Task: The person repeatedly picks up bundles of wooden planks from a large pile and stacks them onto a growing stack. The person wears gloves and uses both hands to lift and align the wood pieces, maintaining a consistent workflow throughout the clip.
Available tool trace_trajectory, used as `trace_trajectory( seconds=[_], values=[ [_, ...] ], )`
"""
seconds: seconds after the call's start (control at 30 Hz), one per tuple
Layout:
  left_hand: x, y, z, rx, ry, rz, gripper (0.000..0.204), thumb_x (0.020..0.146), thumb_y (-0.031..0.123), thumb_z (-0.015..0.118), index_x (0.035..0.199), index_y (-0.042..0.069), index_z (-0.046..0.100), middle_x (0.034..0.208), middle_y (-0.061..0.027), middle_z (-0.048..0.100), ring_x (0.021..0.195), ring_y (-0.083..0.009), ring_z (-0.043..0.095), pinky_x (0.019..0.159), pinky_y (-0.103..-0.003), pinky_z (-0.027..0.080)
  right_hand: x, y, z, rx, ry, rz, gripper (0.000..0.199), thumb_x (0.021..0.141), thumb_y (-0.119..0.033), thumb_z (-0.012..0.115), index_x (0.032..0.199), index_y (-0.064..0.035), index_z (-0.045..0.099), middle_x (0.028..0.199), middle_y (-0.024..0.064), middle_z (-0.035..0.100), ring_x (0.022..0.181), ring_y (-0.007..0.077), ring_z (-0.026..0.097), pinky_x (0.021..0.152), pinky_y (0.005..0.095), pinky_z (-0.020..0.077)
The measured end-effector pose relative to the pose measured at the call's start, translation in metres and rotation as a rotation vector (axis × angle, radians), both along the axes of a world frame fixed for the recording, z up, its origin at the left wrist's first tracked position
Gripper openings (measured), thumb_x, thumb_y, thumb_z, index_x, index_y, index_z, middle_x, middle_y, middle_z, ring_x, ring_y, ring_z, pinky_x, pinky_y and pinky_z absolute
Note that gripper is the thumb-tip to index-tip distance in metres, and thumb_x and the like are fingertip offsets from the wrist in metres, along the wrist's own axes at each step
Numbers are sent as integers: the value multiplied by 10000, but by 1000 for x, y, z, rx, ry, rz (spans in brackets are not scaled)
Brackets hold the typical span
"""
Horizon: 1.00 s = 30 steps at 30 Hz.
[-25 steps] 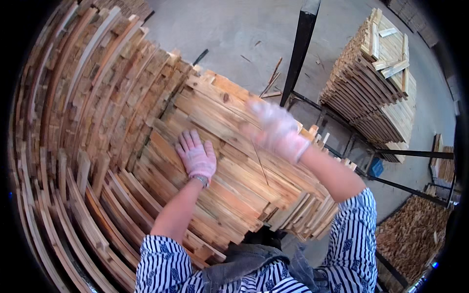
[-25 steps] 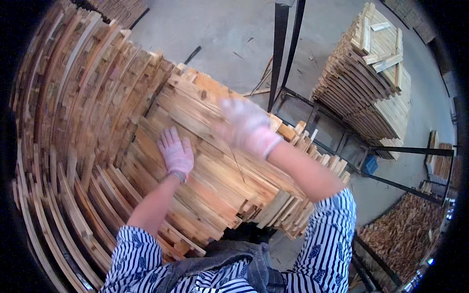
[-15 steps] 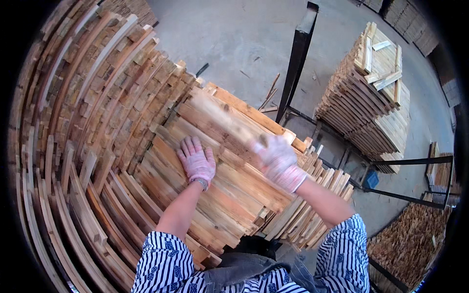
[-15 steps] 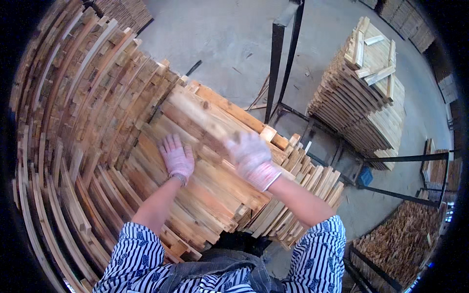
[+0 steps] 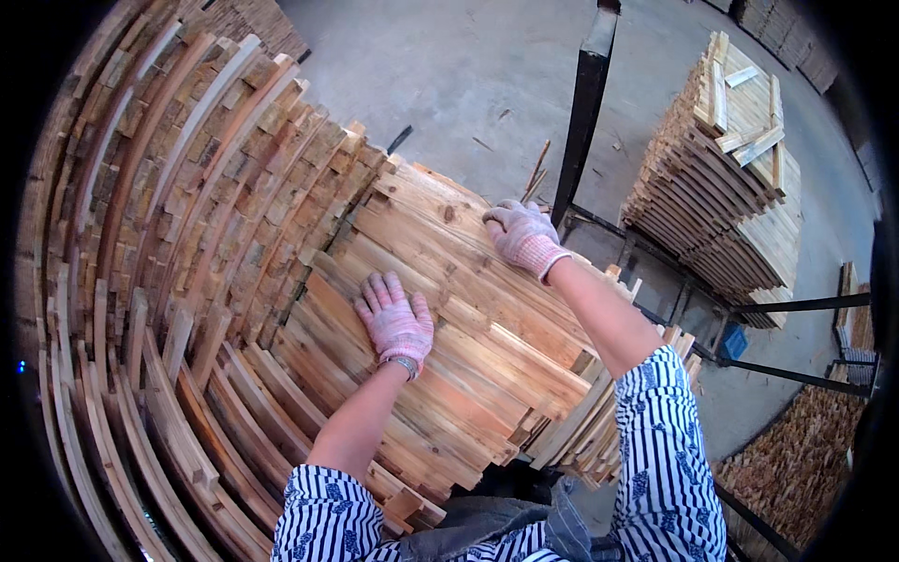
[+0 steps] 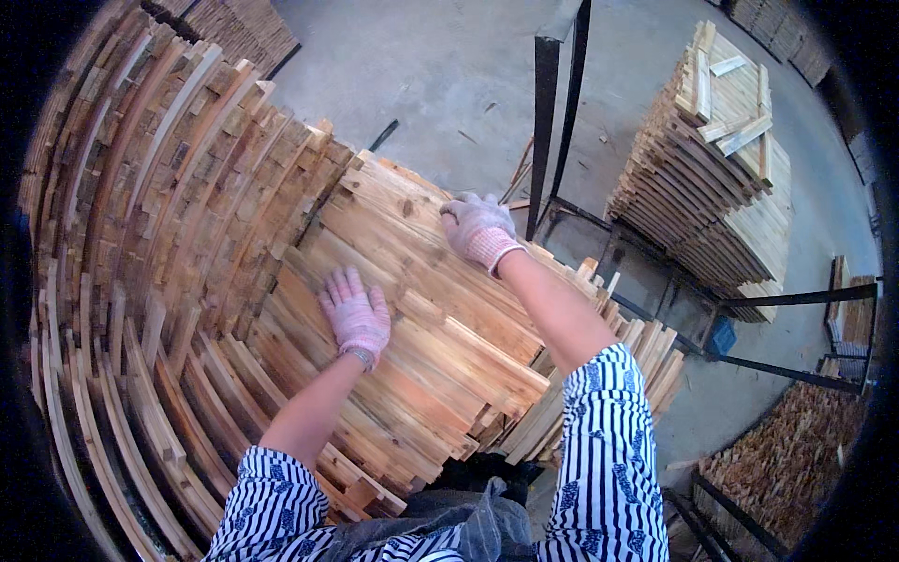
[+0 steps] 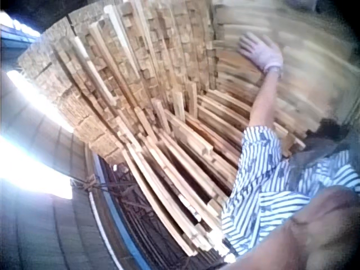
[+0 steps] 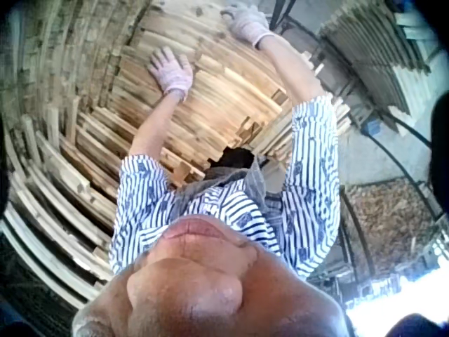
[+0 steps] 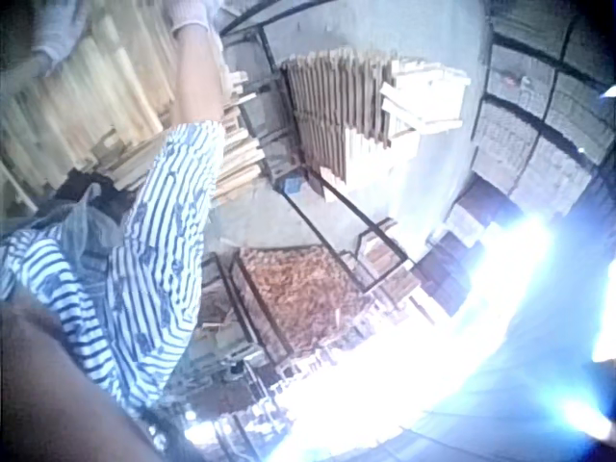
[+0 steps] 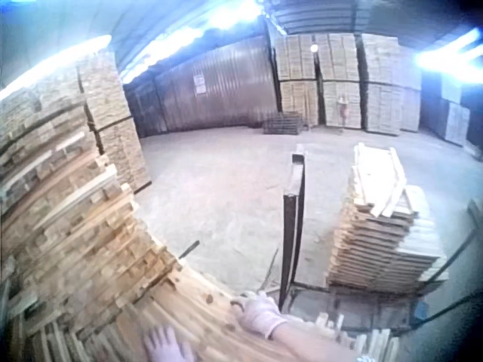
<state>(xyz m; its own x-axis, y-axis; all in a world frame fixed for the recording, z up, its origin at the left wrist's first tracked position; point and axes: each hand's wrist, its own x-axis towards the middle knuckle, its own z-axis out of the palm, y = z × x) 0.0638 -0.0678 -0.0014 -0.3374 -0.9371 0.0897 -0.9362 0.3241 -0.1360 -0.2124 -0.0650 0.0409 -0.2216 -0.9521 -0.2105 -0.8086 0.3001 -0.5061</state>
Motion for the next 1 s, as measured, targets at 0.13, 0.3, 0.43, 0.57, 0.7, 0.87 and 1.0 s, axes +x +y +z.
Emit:
trace_trajectory(
  seconds=[0.13, 0.3, 0.43, 0.57, 0.7, 0.87, 1.0],
  values=[
    [-17, 4, 15, 72, 24, -8, 633, 1021, 404, 392, 1512, 8, 337, 1586, -245, 298, 1490, -393, 239, 1220, -549, 132, -12, 0, -5, -81, -41, 24, 393, 985, -357, 484, 1255, -152, 683, 1372, 132, 587, 1263, 365, 532, 1096, 451, 409],
    [-14, -1, 9, 91, -40, 20, 670, 1056, 470, 296, 1554, 21, 314, 1624, -206, 292, 1522, -364, 223, 1226, -541, 155, -25, 78, 20, -835, 24, -210, 483, 915, -315, 639, 1349, -122, 553, 1310, 212, 589, 1231, 397, 550, 1048, 478, 453],
    [16, -14, -21, 60, 4, 13, 725, 1056, 565, 210, 1581, 69, 273, 1635, -189, 275, 1520, -342, 236, 1226, -529, 169, -83, 270, -5, -1012, 116, -701, 332, 954, -139, 642, 1267, -27, 632, 1155, 162, 684, 1080, 260, 657, 962, 363, 514],
    [12, -26, -18, 51, 75, -68, 690, 1062, 534, 267, 1574, 72, 285, 1617, -198, 308, 1499, -369, 269, 1213, -526, 206, -50, 463, -136, 206, -119, -1306, 460, 925, -367, 627, 1164, 26, 615, 1146, 306, 659, 1086, 418, 651, 920, 483, 494],
    [24, -34, -20, 63, 89, -94, 680, 1069, 514, 289, 1560, 45, 313, 1606, -207, 326, 1491, -365, 284, 1221, -468, 223, 64, 466, -204, 443, -406, -931, 705, 915, -470, 659, 1403, 12, 495, 1472, 278, 456, 1337, 406, 487, 1140, 411, 390],
    [13, -43, -12, 105, 223, -148, 695, 1070, 507, 308, 1550, 6, 316, 1603, -213, 329, 1494, -361, 271, 1232, -427, 212, 116, 345, -269, 392, -260, -1260, 969, 799, -435, 797, 1542, -87, 281, 1528, 245, 348, 1406, 441, 369, 1152, 463, 344],
    [25, -40, -13, 135, 286, -95, 694, 1070, 497, 326, 1549, -5, 312, 1615, -213, 301, 1495, -357, 267, 1232, -410, 211, 124, 315, -275, 385, -288, -1462, 1013, 713, -428, 859, 1502, -97, 317, 1464, 225, 397, 1341, 449, 411, 1088, 514, 362]
  ],
)
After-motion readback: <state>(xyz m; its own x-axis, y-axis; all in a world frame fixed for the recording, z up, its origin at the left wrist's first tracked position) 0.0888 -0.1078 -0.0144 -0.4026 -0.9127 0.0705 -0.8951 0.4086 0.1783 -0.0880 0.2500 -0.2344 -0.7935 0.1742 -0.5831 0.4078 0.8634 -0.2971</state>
